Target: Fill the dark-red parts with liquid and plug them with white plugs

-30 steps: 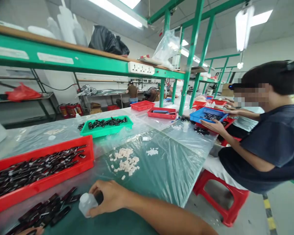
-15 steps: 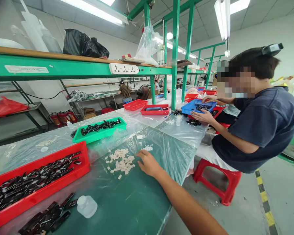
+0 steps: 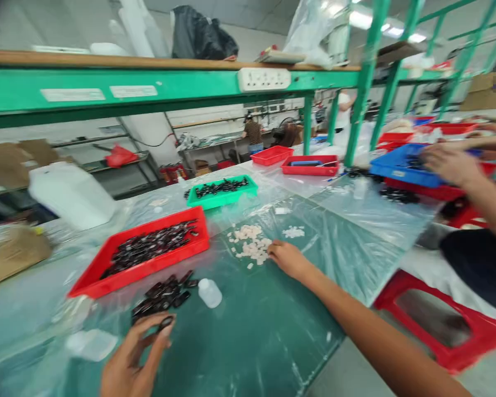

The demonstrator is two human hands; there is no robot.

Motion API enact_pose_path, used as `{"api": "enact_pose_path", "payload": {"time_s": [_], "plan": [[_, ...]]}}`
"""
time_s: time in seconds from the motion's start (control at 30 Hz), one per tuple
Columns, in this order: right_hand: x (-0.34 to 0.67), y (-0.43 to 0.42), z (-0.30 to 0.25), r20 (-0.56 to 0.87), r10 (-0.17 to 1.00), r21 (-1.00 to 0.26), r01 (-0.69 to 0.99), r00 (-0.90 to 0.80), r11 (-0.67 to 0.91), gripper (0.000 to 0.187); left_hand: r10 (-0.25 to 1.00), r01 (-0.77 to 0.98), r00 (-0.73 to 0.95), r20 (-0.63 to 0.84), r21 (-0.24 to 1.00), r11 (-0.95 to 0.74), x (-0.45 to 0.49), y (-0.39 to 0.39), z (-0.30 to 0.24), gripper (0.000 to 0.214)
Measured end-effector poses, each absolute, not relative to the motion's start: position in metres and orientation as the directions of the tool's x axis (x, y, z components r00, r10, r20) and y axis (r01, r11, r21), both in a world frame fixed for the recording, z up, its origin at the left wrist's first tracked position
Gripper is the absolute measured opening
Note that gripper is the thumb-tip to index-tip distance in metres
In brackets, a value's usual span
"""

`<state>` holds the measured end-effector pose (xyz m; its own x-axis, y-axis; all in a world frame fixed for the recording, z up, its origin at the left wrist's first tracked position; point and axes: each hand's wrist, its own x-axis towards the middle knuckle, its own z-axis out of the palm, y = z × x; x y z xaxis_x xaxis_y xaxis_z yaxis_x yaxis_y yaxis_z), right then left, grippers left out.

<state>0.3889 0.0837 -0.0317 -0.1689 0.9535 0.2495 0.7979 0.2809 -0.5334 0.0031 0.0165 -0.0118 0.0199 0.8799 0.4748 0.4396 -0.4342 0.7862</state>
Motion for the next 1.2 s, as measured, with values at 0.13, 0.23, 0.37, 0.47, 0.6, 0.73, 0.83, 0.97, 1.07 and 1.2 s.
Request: {"api": "enact_pose_path", "payload": {"time_s": [0.13,0.23,0.37,0.47,0.6,0.73,0.83,0.97,1.07,1.2], "plan": [[0.384,0.083,-0.012,0.333,0.926,-0.621,0.698,-0.177,0.357,0.022,0.872,0.432,0.075,0.484,0.773,-0.466,0.003,0.01,-0.011,0.017],[0.349,0.069,0.016,0.416,0.881,-0.687,0.558,-0.223,0.466,0.026,0.858,0.413,0.104,0.503,0.763,-0.497,0.005,0.008,-0.013,0.014],[0.268,0.047,0.051,0.571,0.742,-0.659,0.343,-0.351,0.67,0.016,0.837,0.389,0.126,0.532,0.75,-0.535,0.003,0.006,-0.013,0.014],[0.22,0.039,0.055,0.68,0.611,-0.571,0.23,-0.405,0.788,0.012,0.827,0.366,0.135,0.545,0.749,-0.553,0.001,0.005,-0.011,0.019],[0.198,0.038,0.035,0.727,0.559,-0.522,0.207,-0.398,0.827,0.011,0.833,0.331,0.115,0.541,0.77,-0.546,0.003,0.003,-0.01,0.02],[0.199,0.038,0.019,0.725,0.583,-0.522,0.259,-0.367,0.813,0.013,0.845,0.293,0.096,0.526,0.797,-0.529,0.006,0.002,-0.013,0.018],[0.198,0.035,0.018,0.709,0.607,-0.533,0.291,-0.359,0.795,0.016,0.847,0.271,0.096,0.523,0.805,-0.528,0.006,0.002,-0.013,0.017],[0.195,0.031,0.019,0.713,0.602,-0.531,0.283,-0.36,0.799,0.017,0.837,0.26,0.1,0.539,0.797,-0.545,0.007,0.003,-0.011,0.018],[0.193,0.029,0.018,0.722,0.589,-0.525,0.267,-0.363,0.808,0.019,0.832,0.258,0.097,0.547,0.793,-0.552,0.007,0.002,-0.013,0.016],[0.193,0.028,0.016,0.714,0.6,-0.538,0.266,-0.361,0.8,0.025,0.841,0.247,0.089,0.533,0.806,-0.537,0.006,0.001,-0.015,0.016]]}}
